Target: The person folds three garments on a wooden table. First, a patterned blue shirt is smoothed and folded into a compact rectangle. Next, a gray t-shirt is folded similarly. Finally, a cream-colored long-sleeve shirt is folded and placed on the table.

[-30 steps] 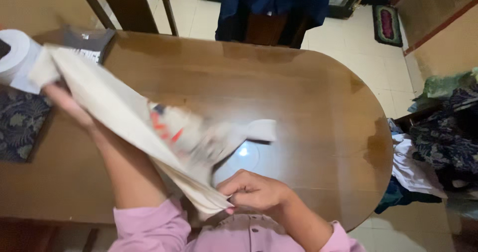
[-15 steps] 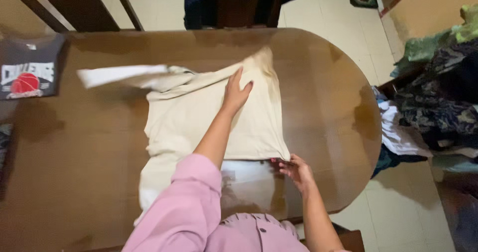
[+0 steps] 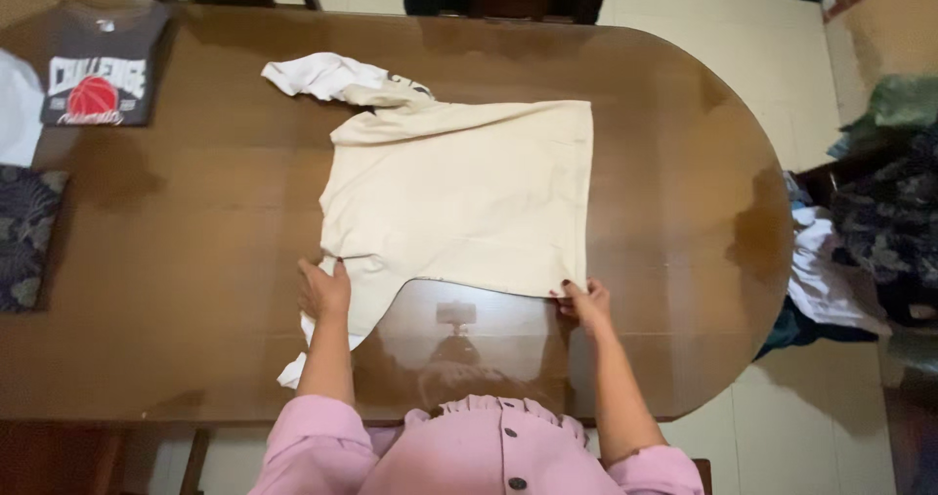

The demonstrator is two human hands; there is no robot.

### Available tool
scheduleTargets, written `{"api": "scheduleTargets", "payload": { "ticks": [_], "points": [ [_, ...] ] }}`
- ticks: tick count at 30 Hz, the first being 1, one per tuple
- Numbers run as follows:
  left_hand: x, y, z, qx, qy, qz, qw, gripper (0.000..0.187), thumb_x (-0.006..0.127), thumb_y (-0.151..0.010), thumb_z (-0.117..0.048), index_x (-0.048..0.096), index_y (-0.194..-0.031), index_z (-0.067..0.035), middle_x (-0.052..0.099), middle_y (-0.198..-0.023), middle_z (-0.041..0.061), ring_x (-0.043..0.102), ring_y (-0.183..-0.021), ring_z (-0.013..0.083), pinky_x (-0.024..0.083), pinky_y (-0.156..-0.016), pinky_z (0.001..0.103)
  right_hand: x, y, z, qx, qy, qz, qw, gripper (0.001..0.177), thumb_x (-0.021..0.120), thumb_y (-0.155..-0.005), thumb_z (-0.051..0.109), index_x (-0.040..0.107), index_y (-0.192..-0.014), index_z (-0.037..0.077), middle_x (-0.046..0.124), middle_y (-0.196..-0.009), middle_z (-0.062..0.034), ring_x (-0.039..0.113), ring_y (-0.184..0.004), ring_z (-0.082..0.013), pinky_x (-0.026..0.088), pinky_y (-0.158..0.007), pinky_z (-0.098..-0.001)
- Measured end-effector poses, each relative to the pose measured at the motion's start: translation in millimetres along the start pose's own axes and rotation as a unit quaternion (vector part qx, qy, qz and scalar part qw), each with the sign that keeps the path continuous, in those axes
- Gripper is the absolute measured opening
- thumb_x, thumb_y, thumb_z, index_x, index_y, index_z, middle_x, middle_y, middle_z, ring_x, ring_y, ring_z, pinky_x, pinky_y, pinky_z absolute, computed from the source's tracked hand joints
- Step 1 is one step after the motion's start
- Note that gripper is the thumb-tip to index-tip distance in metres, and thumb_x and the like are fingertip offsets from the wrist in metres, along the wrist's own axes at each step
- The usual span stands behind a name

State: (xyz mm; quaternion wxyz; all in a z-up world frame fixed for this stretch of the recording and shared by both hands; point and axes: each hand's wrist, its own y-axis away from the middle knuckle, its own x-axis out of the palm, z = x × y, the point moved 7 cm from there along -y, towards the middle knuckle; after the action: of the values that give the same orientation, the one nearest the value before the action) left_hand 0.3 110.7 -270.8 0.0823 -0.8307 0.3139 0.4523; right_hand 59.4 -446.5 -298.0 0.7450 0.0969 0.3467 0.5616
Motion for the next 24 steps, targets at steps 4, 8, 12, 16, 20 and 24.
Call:
{"api": "scheduleTargets", "payload": {
  "ticks": [4,8,12,16,20,24],
  "points": [
    [13.2,5.7,43.7,-0.048,0.038,0.152,0.986,0.047,0.083,-0.084,-0.026,0.064,-0.119,0.000,0.068,-0.120,0.023,0.067,-0.112,0.0381,0.052,-0.097,0.046,-16.9,-5.4,4.5,-0.004,-0.218,0.098,0.971,0.048,0.057,-0.091,-0.005,0.043,-0.137,-0.010,0.071,-0.106,-0.0280,0.077,-0.085,-0.0308,0.065,-0.064,-0.0353],
    [21.4,18.5,57.7,-0.051,0.103,0.205,0.972,0.059,0.093,-0.075,-0.017,0.055,-0.115,0.005,0.066,-0.106,0.020,0.065,-0.100,0.0274,0.053,-0.090,0.039,-34.0,-7.6,-2.1,0.036,-0.046,0.025,0.998,0.052,0.059,-0.091,-0.010,0.041,-0.139,-0.001,0.072,-0.106,-0.0278,0.075,-0.084,-0.0299,0.061,-0.065,-0.0356],
    [13.1,25.4,55.8,-0.024,0.309,0.212,0.927,0.035,0.076,-0.083,-0.003,0.058,-0.113,-0.002,0.062,-0.093,0.012,0.057,-0.088,0.0210,0.047,-0.080,0.034,-38.1,-11.3,20.4,-0.032,-0.072,-0.002,0.997,0.055,0.062,-0.090,-0.005,0.043,-0.141,0.005,0.071,-0.108,-0.0223,0.073,-0.081,-0.0301,0.062,-0.065,-0.0362],
    [-4.8,28.7,63.0,-0.015,0.291,0.215,0.932,0.026,0.062,-0.091,0.010,0.063,-0.110,-0.008,0.056,-0.080,0.006,0.049,-0.075,0.0177,0.040,-0.070,0.032,-59.3,-3.2,35.4,-0.126,-0.139,0.010,0.982,0.061,0.061,-0.085,-0.006,0.046,-0.143,0.004,0.069,-0.107,-0.0268,0.075,-0.081,-0.0261,0.067,-0.067,-0.0344],
    [-5.0,61.1,66.1,0.022,0.139,0.300,0.943,0.019,0.061,-0.089,0.004,0.071,-0.101,-0.007,0.060,-0.090,0.009,0.054,-0.085,0.0241,0.045,-0.076,0.038,-65.0,15.5,5.9,-0.030,0.191,0.021,0.981,0.068,0.071,-0.082,0.003,0.042,-0.144,0.006,0.071,-0.107,-0.0301,0.069,-0.090,-0.0375,0.057,-0.077,-0.0519],
    [-15.1,70.9,29.2,0.063,-0.165,0.200,0.964,0.016,0.065,-0.088,-0.012,0.073,-0.102,-0.010,0.066,-0.108,0.018,0.061,-0.103,0.0377,0.051,-0.084,0.049,-54.2,40.1,45.6,-0.144,0.369,-0.085,0.914,0.051,0.073,-0.093,0.017,0.049,-0.135,0.002,0.057,-0.129,-0.0300,0.056,-0.117,-0.0431,0.049,-0.093,-0.0579]
  ]
}}
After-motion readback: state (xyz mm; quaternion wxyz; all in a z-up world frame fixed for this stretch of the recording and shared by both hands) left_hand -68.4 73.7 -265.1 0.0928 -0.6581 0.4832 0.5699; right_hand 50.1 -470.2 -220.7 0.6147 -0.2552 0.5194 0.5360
